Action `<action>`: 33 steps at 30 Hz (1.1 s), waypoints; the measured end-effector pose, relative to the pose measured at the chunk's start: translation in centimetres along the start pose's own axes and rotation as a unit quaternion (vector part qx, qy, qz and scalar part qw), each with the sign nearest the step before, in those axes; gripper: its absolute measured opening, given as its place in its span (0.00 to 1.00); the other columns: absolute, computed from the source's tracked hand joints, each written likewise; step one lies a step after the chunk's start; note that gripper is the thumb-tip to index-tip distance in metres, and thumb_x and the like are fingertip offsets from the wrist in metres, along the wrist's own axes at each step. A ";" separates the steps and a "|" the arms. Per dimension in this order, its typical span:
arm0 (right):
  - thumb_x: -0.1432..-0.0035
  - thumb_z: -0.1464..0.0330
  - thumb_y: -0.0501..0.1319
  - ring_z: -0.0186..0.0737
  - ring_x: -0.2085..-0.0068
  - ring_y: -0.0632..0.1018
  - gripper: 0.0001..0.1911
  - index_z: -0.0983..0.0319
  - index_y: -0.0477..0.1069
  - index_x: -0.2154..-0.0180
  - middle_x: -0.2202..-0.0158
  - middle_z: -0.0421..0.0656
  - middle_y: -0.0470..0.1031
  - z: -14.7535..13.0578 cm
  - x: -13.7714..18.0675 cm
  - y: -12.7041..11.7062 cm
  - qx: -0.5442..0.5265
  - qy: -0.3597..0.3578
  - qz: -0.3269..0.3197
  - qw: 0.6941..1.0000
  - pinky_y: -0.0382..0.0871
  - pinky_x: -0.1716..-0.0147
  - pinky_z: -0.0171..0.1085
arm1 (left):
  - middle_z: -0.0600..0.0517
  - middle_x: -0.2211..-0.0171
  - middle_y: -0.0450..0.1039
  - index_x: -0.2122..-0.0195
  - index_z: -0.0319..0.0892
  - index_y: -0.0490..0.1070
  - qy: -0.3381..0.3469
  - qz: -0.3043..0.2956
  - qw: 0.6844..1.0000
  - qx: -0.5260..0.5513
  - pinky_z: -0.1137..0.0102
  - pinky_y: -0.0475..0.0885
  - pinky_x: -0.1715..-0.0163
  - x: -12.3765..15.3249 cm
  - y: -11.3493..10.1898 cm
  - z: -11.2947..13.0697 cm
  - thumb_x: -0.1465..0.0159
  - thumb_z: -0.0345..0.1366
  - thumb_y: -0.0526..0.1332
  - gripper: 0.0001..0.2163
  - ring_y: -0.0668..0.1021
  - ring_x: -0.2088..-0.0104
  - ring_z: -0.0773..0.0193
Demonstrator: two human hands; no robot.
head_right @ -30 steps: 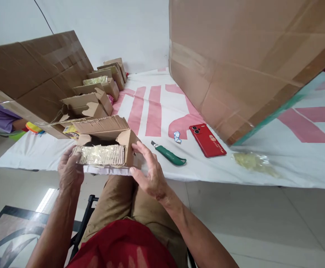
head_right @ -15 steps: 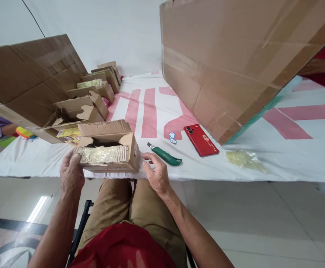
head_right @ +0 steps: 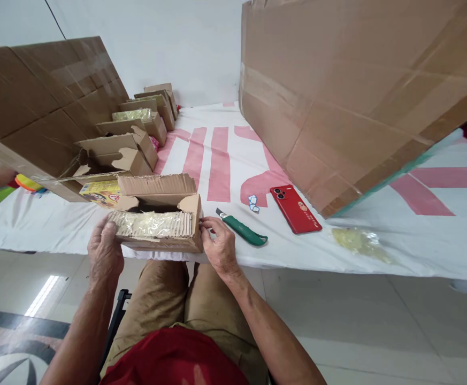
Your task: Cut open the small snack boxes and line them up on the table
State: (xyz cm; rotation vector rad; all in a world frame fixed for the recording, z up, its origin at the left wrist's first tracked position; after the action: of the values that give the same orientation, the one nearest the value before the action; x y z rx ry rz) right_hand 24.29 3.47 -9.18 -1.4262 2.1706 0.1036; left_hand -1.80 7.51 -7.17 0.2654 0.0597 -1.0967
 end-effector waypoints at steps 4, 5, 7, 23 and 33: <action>0.40 0.68 0.59 0.44 0.59 0.83 0.06 0.57 0.73 0.69 0.59 0.46 0.84 0.7 -0.7 -1.6 0.016 0.022 0.025 0.999 0.77 0.60 0.41 | 0.49 0.52 0.81 0.48 0.44 0.77 -0.006 0.004 1.000 0.006 0.65 0.73 0.42 0.1 -0.1 0.1 0.41 0.47 0.71 0.22 0.81 0.50 0.60; 0.40 0.67 0.59 0.44 0.59 0.82 0.06 0.57 0.74 0.69 0.58 0.46 0.84 1.0 -1.1 -2.6 0.025 0.029 0.035 0.999 0.77 0.59 0.42 | 0.49 0.52 0.81 0.48 0.44 0.77 -0.005 0.005 1.000 0.002 0.65 0.73 0.42 0.2 -0.1 0.2 0.41 0.46 0.71 0.21 0.81 0.51 0.60; 0.39 0.66 0.59 0.45 0.58 0.82 0.06 0.58 0.74 0.68 0.57 0.46 0.84 1.9 -2.0 -5.3 0.066 0.036 0.052 0.996 0.76 0.58 0.42 | 0.50 0.53 0.81 0.48 0.44 0.77 -0.004 0.005 1.000 -0.006 0.65 0.73 0.43 0.3 -0.1 0.2 0.40 0.46 0.71 0.21 0.81 0.52 0.60; 0.36 0.72 0.56 0.47 0.63 0.76 0.11 0.59 0.74 0.69 0.65 0.48 0.81 8.5 -6.4 -14.0 0.465 -0.110 -0.142 0.867 0.64 0.59 0.44 | 0.55 0.55 0.82 0.50 0.46 0.80 -0.053 0.032 0.998 0.023 0.75 0.74 0.47 0.9 0.3 1.3 0.43 0.43 0.74 0.20 0.81 0.57 0.68; 0.38 0.76 0.56 0.48 0.63 0.78 0.14 0.60 0.78 0.70 0.66 0.50 0.83 8.4 -6.4 -13.6 0.480 -0.124 -0.258 0.829 0.61 0.59 0.45 | 0.54 0.54 0.82 0.49 0.47 0.80 -0.062 0.037 0.997 -0.011 0.71 0.75 0.44 1.3 0.4 1.7 0.42 0.45 0.73 0.20 0.82 0.54 0.64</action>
State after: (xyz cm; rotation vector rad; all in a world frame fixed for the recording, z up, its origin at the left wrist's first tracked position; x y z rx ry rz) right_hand 41.30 5.74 -10.34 -1.1960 1.2039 -0.8346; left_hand -1.04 6.14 -5.71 0.1784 -0.0492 -1.0363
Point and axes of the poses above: each hand's wrist, its own x-axis away from the middle knuckle, its own y-axis out of the palm, z = x × y, the point moved 1 cm from there along -x, towards the middle knuckle
